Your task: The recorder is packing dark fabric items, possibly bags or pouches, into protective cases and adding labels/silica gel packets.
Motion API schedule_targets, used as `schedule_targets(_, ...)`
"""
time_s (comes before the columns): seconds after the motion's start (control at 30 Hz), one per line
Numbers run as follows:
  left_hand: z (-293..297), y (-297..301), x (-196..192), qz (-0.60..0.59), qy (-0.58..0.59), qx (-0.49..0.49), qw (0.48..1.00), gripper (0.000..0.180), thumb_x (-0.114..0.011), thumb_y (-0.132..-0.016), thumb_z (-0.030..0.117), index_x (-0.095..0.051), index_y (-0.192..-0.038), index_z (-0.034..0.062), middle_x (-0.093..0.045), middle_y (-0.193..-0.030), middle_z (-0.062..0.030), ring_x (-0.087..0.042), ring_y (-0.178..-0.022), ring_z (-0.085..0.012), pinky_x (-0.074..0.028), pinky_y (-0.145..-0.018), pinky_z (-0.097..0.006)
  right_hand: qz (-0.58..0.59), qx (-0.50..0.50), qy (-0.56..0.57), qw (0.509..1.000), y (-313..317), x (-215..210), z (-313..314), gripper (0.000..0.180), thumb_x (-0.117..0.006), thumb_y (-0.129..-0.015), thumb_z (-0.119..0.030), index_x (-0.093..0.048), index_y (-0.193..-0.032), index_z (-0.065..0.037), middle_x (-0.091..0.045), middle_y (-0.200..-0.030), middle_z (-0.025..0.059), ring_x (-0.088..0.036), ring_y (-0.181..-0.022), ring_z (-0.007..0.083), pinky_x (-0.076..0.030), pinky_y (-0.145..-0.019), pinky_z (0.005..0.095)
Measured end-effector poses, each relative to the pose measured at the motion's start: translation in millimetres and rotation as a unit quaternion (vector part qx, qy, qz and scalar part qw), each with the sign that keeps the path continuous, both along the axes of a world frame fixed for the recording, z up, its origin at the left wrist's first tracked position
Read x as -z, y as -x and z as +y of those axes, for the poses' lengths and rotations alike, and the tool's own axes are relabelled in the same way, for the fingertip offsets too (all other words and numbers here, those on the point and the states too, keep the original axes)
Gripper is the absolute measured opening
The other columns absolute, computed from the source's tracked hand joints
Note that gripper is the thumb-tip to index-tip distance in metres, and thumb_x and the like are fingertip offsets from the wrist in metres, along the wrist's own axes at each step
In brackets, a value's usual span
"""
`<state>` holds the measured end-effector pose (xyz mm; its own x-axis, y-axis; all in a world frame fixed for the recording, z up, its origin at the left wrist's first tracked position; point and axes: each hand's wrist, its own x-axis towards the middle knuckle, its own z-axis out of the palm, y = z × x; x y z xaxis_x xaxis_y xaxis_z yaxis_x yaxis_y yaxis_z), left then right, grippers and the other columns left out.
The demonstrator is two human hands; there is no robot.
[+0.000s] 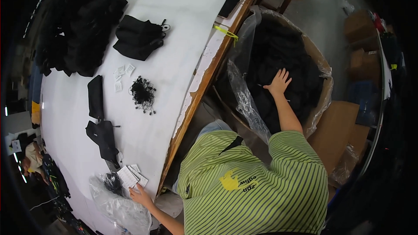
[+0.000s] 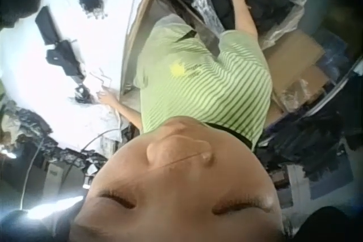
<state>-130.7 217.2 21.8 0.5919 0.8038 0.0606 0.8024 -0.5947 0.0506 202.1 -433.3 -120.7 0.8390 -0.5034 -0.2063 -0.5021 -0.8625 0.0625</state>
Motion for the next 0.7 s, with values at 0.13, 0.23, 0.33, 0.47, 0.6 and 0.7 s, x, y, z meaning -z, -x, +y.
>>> schedule_targets(0.13, 4.7, 3.5, 1.8, 0.001, -0.010, 0.006, 1.000, 0.064, -0.049, -0.088, 0.049, -0.043, -0.130, 0.0002, -0.045, -0.121, -0.0262, -0.042, -0.111, -0.0419, -0.033, -0.094, -0.047, 0.069, -0.032, 0.021, 0.997, -25.2, -1.5, 5.0, 0.142, -0.088, -0.045, -0.042, 0.011, -0.145, -0.021, 0.001, -0.150, 0.0178, -0.014, -0.132, 0.0486, -0.017, -0.099, 0.0696)
schedule_targets(0.23, 7.8, 4.9, 1.4, 0.029, -0.029, 0.009, 0.999, 0.063, -0.048, -0.089, 0.048, -0.043, -0.130, 0.0002, -0.046, -0.119, -0.0259, -0.043, -0.108, -0.0424, -0.034, -0.092, -0.047, 0.117, -0.021, 0.011, 0.993, -48.9, 8.4, -2.2, 0.140, -0.088, -0.046, -0.041, 0.012, -0.144, -0.029, 0.003, -0.150, 0.0186, -0.020, -0.129, 0.0526, -0.023, -0.097, 0.0686)
schedule_targets(0.33, 14.6, 7.4, 0.6, 0.029, -0.022, 0.022, 0.999, 0.063, -0.048, -0.089, 0.048, -0.043, -0.130, 0.0003, -0.047, -0.116, -0.0255, -0.044, -0.106, -0.0426, -0.035, -0.091, -0.047, 0.157, -0.009, 0.006, 0.988, -64.5, 22.2, -11.3, 0.135, -0.088, -0.049, -0.039, 0.007, -0.144, -0.032, -0.005, -0.149, 0.0193, -0.027, -0.126, 0.0510, -0.030, -0.096, 0.0651)
schedule_targets(0.47, 23.2, 15.0, 9.4, 0.022, -0.031, 0.025, 0.999, 0.061, -0.048, -0.090, 0.047, -0.043, -0.129, 0.0001, -0.047, -0.115, -0.0255, -0.045, -0.105, -0.0424, -0.036, -0.090, -0.047, 0.171, -0.022, 0.000, 0.985, -77.2, 19.7, -14.1, 0.115, -0.084, -0.058, -0.036, -0.008, -0.144, -0.029, -0.022, -0.141, 0.0151, -0.040, -0.117, 0.0430, -0.039, -0.095, 0.0549)
schedule_targets(0.6, 17.1, 16.5, 15.5, 0.017, -0.043, 0.004, 0.999, 0.061, -0.048, -0.090, 0.046, -0.043, -0.129, -0.0001, -0.047, -0.118, -0.0253, -0.044, -0.108, -0.0414, -0.035, -0.091, -0.047, 0.114, -0.045, -0.019, 0.992, -70.0, 21.6, -19.6, 0.098, -0.082, -0.060, -0.033, -0.025, -0.141, -0.025, -0.035, -0.134, 0.0105, -0.046, -0.111, 0.0387, -0.047, -0.089, 0.0510)
schedule_targets(0.7, 11.3, 11.0, 13.8, 0.012, -0.047, 0.008, 0.999, 0.062, -0.047, -0.090, 0.047, -0.041, -0.131, 0.0005, -0.045, -0.124, -0.0245, -0.041, -0.115, -0.0389, -0.032, -0.096, -0.045, 0.067, -0.040, -0.055, 0.995, -64.9, 17.7, -25.6, 0.085, -0.081, -0.059, -0.028, -0.041, -0.133, -0.019, -0.048, -0.123, 0.0119, -0.054, -0.104, 0.0360, -0.049, -0.085, 0.0437)
